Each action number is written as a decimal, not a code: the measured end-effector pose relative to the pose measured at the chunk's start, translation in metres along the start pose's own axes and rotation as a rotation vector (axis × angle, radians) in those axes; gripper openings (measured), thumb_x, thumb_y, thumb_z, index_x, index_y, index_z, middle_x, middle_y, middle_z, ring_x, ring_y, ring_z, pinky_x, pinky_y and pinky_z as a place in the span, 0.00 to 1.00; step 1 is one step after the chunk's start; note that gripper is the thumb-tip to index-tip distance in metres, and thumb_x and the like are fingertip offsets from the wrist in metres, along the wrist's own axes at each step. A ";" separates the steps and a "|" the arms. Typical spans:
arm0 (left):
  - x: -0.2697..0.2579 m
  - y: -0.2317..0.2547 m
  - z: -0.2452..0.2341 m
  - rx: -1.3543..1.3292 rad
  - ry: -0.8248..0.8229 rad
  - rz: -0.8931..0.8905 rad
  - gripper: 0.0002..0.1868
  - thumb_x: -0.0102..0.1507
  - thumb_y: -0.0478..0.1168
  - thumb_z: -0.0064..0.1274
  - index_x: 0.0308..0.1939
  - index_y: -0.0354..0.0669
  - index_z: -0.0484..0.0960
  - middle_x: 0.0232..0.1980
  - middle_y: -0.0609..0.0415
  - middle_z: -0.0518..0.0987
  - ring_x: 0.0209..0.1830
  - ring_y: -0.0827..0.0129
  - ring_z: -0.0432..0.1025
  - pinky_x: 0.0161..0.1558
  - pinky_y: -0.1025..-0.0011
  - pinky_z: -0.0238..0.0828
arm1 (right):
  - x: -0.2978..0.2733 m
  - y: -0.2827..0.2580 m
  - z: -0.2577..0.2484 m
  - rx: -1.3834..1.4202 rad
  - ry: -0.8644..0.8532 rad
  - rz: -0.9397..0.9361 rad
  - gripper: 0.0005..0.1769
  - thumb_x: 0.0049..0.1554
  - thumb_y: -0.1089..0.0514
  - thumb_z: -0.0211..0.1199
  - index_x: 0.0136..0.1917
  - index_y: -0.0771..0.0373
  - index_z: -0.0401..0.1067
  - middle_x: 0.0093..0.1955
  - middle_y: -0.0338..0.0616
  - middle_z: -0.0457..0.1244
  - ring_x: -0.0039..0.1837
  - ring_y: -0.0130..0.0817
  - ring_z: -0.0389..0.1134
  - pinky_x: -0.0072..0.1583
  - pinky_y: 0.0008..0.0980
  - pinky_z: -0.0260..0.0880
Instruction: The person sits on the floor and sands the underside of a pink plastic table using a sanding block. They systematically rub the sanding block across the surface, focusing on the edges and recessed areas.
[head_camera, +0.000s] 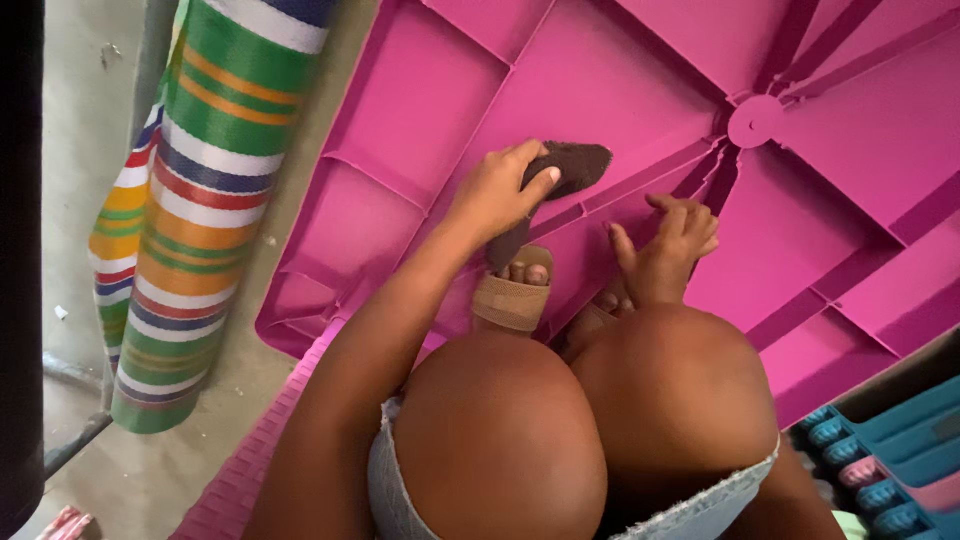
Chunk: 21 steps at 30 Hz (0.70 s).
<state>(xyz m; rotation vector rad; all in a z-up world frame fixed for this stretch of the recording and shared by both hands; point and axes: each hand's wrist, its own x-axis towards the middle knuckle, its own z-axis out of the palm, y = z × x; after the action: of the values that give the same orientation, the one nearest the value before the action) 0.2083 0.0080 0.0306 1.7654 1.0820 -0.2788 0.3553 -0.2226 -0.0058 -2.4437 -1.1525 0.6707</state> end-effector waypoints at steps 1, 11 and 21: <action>0.001 0.001 0.000 0.008 0.010 0.013 0.20 0.66 0.51 0.53 0.52 0.39 0.79 0.46 0.38 0.84 0.47 0.43 0.79 0.45 0.50 0.74 | 0.001 0.002 -0.001 -0.006 0.012 -0.013 0.34 0.50 0.48 0.82 0.65 0.57 0.71 0.64 0.46 0.57 0.69 0.46 0.54 0.71 0.53 0.47; 0.003 0.009 -0.004 0.028 0.037 -0.005 0.20 0.66 0.51 0.53 0.52 0.39 0.79 0.43 0.38 0.84 0.44 0.44 0.80 0.43 0.51 0.75 | 0.026 -0.013 0.003 -0.141 -0.169 0.160 0.37 0.47 0.40 0.84 0.63 0.55 0.73 0.71 0.51 0.51 0.73 0.51 0.44 0.70 0.57 0.43; 0.004 0.001 -0.002 0.014 0.063 0.039 0.20 0.66 0.51 0.54 0.52 0.39 0.79 0.44 0.36 0.83 0.46 0.42 0.79 0.45 0.50 0.74 | 0.028 -0.025 0.008 -0.042 -0.120 0.248 0.53 0.39 0.38 0.87 0.71 0.58 0.69 0.82 0.53 0.36 0.80 0.60 0.31 0.73 0.70 0.32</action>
<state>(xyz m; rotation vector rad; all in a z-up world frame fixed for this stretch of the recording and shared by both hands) 0.2105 0.0118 0.0299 1.8162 1.0917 -0.2083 0.3508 -0.1849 -0.0074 -2.6403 -0.9205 0.8843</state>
